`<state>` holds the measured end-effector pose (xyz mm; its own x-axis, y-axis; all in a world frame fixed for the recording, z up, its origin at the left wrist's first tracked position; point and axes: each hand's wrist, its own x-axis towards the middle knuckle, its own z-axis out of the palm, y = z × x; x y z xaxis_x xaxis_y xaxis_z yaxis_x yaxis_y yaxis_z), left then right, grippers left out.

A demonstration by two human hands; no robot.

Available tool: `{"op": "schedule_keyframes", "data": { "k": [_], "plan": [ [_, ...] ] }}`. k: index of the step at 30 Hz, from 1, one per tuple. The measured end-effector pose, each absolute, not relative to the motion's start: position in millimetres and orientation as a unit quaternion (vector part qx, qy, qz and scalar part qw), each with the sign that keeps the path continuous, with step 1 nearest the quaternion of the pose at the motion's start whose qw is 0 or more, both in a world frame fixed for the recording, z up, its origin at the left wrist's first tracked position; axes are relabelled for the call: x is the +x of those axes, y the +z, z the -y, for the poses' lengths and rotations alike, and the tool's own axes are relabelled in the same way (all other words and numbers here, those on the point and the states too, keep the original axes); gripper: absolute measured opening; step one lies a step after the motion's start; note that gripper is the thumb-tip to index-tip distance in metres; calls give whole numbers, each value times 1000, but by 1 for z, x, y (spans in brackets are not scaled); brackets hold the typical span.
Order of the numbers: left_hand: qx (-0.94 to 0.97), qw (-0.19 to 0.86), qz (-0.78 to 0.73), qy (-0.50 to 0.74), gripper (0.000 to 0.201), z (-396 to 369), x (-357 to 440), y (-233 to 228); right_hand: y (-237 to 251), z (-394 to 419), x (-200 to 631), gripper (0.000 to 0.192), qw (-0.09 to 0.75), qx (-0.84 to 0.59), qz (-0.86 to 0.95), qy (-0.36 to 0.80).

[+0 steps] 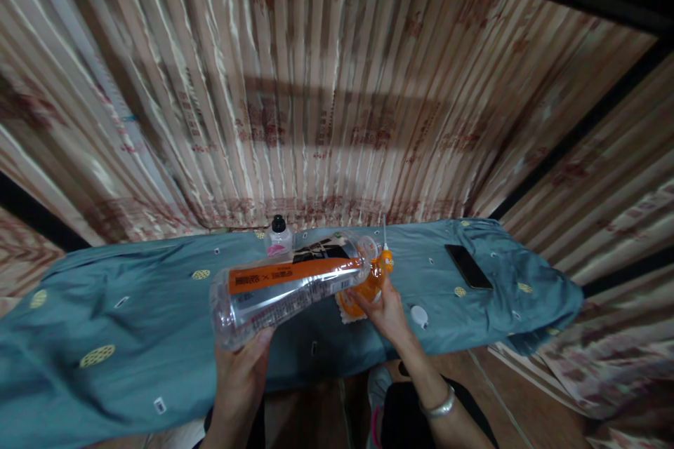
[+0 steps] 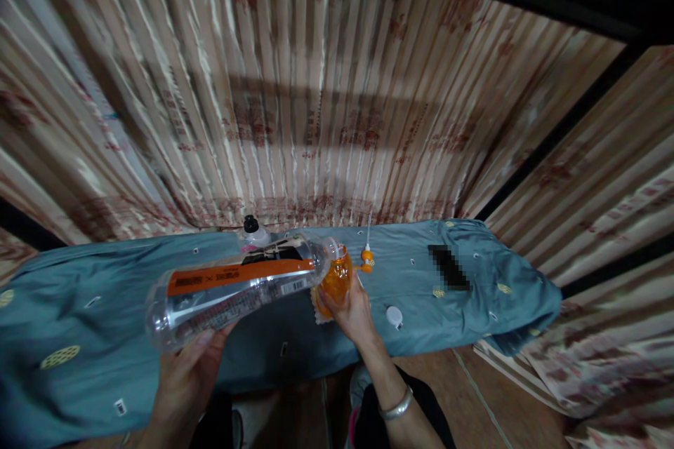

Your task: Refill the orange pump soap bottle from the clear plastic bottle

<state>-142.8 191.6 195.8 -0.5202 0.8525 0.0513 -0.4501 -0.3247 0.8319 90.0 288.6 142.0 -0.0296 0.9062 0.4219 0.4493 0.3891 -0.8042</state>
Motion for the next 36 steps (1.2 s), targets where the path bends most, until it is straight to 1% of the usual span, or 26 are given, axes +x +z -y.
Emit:
{"op": "schedule_keyframes", "data": {
  "k": [13, 19, 25, 29, 33, 36],
  "plan": [
    [242, 419, -405, 776, 47, -192, -142, 196, 141, -289, 90, 63, 490, -488, 677, 251],
    [238, 420, -403, 778, 48, -191, -142, 197, 141, -289, 91, 57, 486, -498, 679, 234],
    [243, 429, -402, 771, 51, -192, -143, 195, 140, -290, 91, 62, 494, -493, 679, 227],
    [227, 417, -409, 779, 60, -192, -141, 196, 139, -290, 91, 58, 491, -499, 677, 225],
    [227, 417, -413, 777, 60, -192, -142, 195, 140, -289, 90, 59, 493, -500, 676, 223],
    [237, 425, -407, 773, 59, -192, -143, 195, 140, -288, 90, 56, 493, -505, 673, 224]
  ]
}}
